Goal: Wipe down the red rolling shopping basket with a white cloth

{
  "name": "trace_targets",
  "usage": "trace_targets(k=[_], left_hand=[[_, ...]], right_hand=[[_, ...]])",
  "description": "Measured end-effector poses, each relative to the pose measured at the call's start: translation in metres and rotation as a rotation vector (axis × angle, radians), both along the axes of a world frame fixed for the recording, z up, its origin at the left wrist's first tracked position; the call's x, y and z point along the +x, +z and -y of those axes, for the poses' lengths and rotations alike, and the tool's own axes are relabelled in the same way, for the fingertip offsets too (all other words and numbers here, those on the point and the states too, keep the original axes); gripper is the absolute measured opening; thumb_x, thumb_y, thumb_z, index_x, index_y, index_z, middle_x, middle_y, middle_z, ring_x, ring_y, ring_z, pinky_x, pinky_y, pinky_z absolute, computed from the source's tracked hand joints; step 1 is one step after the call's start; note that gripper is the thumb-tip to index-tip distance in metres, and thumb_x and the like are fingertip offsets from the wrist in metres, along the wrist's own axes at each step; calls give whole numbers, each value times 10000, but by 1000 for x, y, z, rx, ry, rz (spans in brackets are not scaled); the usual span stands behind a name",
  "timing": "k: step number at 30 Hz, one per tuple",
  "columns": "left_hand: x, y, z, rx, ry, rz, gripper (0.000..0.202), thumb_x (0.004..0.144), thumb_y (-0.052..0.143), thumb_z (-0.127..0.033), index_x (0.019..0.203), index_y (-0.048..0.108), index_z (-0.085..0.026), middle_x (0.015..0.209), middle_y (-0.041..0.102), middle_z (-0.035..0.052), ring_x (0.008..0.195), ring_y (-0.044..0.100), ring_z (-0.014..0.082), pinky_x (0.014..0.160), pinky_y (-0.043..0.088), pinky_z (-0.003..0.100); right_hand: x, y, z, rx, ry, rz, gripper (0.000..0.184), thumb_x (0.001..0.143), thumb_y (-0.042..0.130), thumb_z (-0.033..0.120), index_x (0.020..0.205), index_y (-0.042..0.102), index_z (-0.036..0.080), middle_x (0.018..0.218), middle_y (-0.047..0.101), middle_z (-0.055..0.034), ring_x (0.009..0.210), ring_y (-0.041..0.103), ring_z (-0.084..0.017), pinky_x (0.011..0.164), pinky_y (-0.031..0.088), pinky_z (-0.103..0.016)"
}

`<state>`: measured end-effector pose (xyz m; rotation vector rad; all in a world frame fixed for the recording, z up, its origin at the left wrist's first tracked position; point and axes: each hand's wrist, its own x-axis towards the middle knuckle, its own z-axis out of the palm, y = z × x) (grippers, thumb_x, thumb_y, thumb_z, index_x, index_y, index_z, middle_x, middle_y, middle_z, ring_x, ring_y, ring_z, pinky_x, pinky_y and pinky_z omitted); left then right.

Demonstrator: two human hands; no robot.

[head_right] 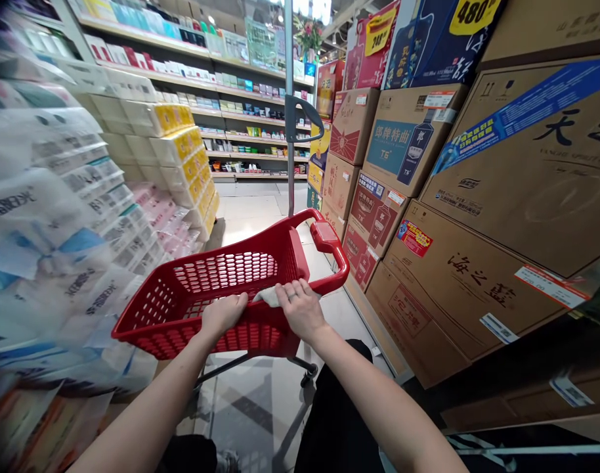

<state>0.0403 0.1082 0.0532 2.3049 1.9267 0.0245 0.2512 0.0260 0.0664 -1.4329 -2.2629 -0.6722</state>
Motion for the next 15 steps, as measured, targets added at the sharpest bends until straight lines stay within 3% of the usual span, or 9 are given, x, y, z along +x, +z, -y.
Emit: trace_targets(k=[7, 11, 15], left_hand=[[7, -5, -3, -7, 25, 67, 561, 871, 179, -371, 938, 691, -149, 1007, 691, 162, 965, 626, 317, 792, 438, 400], [14, -9, -6, -25, 77, 80, 633, 882, 128, -401, 916, 703, -138, 1001, 693, 168, 951, 632, 323, 792, 443, 414], [14, -9, -9, -35, 76, 85, 706, 883, 101, -487, 943, 709, -133, 1004, 690, 175, 968, 625, 339, 813, 440, 430]], right_hand=[[35, 4, 5, 70, -181, -128, 415, 896, 386, 104, 1303, 465, 81, 1258, 543, -164, 1259, 389, -258, 1090, 248, -485], [11, -11, -3, 83, -215, -177, 415, 889, 386, 103, 1294, 476, 82, 1259, 539, -164, 1285, 356, -278, 1094, 222, -531], [-28, -27, -16, 9, -147, -117, 465, 890, 405, 126, 1349, 411, 52, 1263, 533, -188, 1274, 372, -275, 1099, 243, -500]])
